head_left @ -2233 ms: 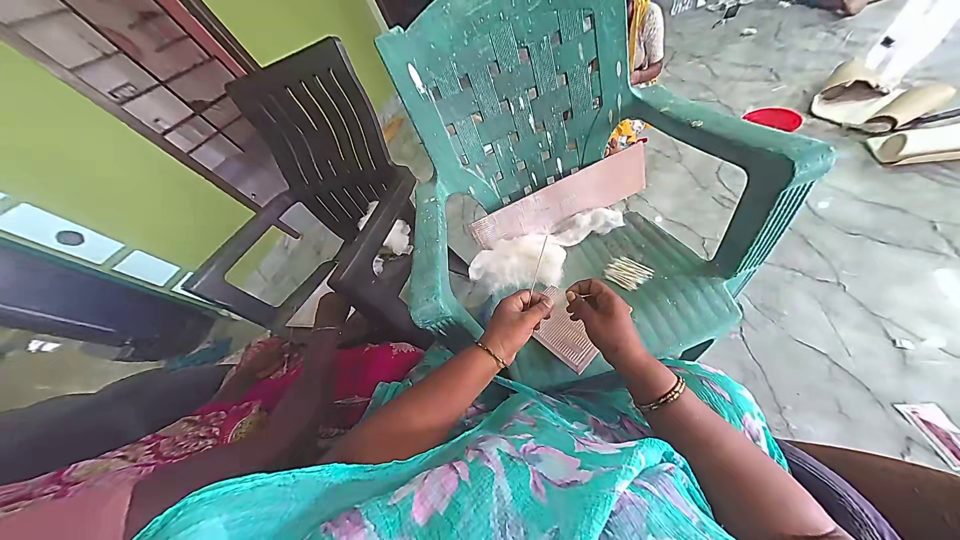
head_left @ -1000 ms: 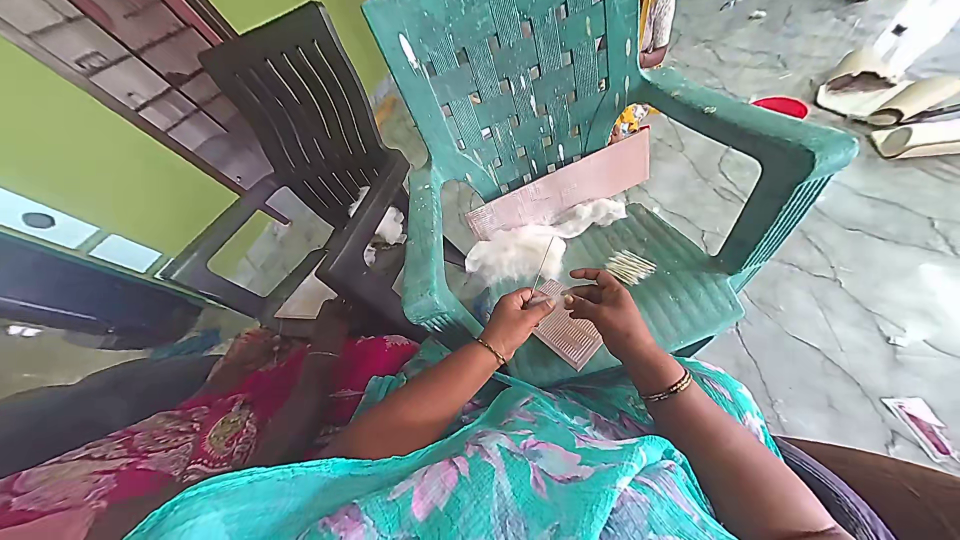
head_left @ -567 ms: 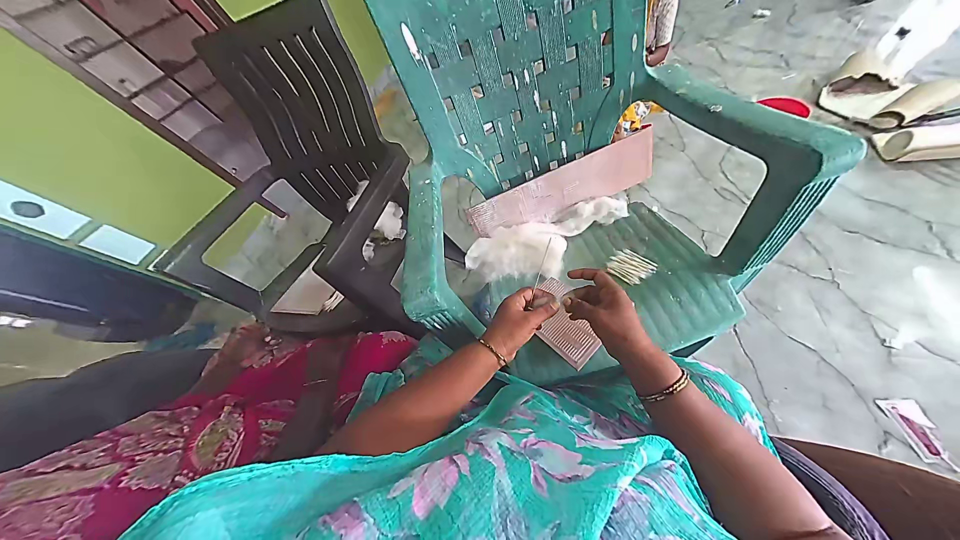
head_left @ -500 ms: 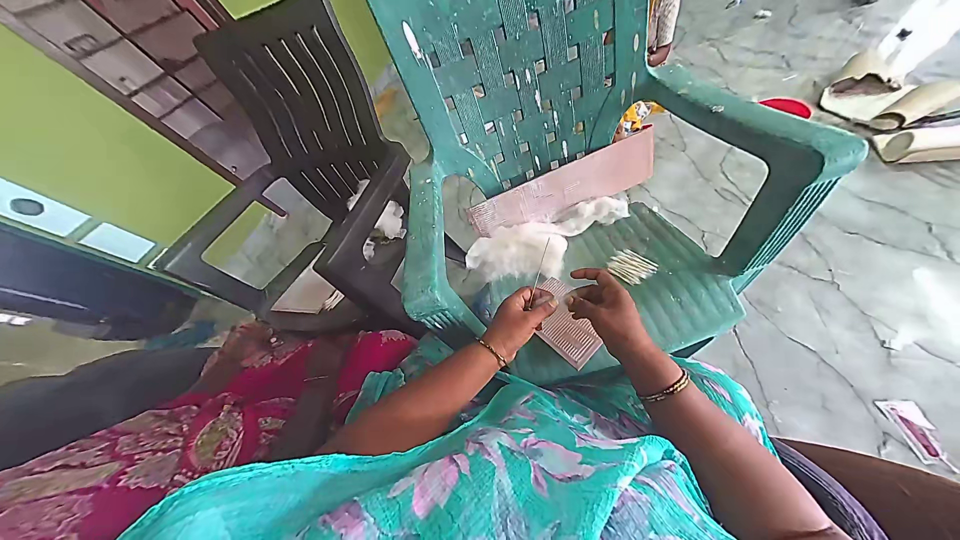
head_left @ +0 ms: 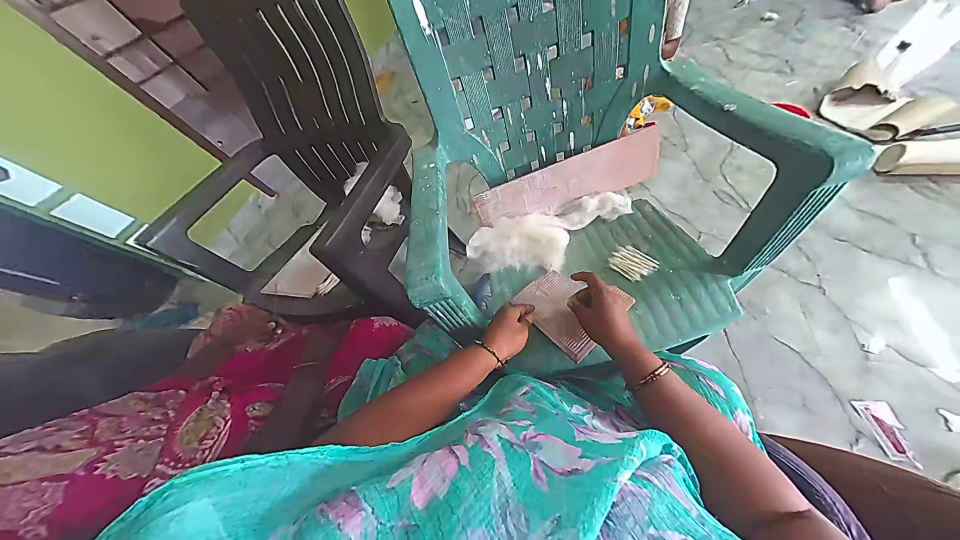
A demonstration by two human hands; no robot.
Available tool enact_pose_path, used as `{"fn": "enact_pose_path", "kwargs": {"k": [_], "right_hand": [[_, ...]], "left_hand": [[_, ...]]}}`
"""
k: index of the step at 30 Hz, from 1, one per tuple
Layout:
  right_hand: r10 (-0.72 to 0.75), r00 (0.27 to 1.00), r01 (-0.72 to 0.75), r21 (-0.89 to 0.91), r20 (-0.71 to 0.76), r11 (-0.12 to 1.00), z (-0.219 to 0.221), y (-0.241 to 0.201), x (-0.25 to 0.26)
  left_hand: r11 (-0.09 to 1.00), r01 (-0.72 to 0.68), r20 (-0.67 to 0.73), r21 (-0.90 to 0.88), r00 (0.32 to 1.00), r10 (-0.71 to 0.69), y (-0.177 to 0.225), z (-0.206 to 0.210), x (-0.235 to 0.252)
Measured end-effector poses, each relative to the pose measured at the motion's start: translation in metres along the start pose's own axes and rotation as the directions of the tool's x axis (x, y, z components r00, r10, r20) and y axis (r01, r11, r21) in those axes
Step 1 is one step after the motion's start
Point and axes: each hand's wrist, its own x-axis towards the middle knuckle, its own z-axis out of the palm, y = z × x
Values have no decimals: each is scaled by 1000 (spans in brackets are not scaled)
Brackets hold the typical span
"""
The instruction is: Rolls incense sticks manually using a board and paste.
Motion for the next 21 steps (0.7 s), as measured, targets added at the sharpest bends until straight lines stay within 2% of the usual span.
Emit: {"fn": "enact_pose_path", "kwargs": {"k": [3,7,10,17,19,21], "right_hand": [[-2,1000,3,-91,6,996,2,0,2],[-24,1000,23,-105,-11,994,5,5,6],[-22,999,19,-110,-28,994,4,6,6],[-48,992,23,-209,-115,978,-1,7,5],[-95,994,73,-287,-63,955,1,6,8],[-249,965,259,-369,76,892,10,14,17]], "left_hand": [[992,-42,35,120,999,38,-2,1,-5],[973,-96,18,210,995,94,-1,-1,-10],[971,-142,-41,193,987,153,-5,-3,-6],[975,-108,-12,193,994,112,-7,-3,3],[973,-110,-12,203,993,115,-9,-3,5],[969,-110,-12,220,993,116,-10,-2,6]]}}
